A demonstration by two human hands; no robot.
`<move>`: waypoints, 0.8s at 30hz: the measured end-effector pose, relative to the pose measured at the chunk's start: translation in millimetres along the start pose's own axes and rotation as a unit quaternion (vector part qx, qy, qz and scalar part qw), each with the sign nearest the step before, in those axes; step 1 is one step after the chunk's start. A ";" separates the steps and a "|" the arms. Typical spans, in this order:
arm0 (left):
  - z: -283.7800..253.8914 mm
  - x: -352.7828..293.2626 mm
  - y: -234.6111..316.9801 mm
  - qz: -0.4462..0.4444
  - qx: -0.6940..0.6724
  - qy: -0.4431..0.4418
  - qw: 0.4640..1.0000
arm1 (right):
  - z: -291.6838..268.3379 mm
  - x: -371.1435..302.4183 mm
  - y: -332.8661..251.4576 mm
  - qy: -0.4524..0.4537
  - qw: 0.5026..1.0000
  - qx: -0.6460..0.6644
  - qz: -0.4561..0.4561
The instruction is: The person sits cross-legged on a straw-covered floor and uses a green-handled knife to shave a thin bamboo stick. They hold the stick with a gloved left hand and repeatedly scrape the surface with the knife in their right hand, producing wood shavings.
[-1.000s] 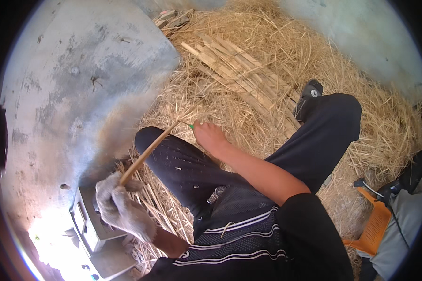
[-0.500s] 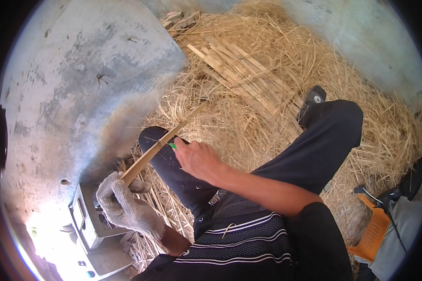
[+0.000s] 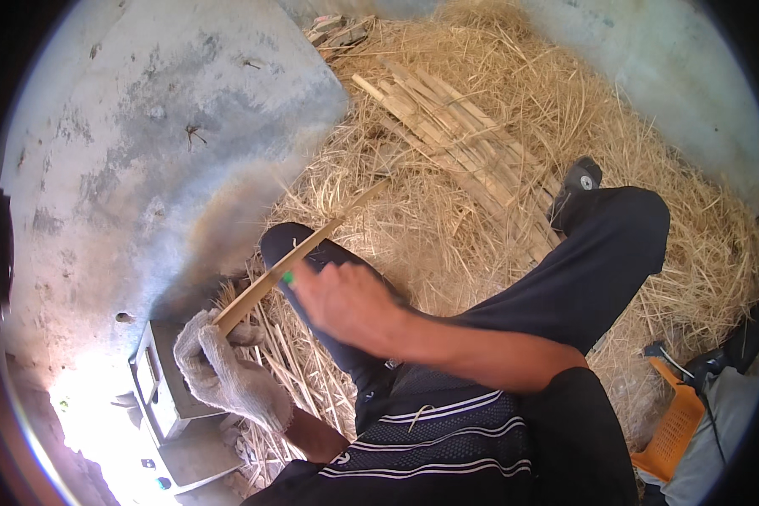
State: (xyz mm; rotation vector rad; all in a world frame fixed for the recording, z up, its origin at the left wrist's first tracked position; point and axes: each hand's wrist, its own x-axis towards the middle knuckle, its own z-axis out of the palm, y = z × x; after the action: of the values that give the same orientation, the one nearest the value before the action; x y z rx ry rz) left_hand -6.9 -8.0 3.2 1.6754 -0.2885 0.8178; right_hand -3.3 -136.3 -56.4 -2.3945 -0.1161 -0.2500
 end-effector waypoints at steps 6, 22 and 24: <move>2.9 -2.2 0.6 0.030 0.000 -0.038 0.999 | 38.9 17.7 75.0 0.028 0.997 -0.050 0.059; -0.7 -3.3 -6.7 0.029 0.012 0.019 0.999 | 45.9 22.8 82.3 0.018 0.997 -0.064 0.032; 4.0 -4.1 -0.8 0.035 0.034 0.007 0.999 | 59.1 23.9 112.6 0.039 0.993 -0.103 0.035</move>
State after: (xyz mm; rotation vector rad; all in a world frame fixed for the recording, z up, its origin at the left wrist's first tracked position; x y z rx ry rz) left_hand -8.0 -12.4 -0.3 1.7313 -0.3140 0.8994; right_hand 46.0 -179.6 -167.9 -2.5842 0.0315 -0.3358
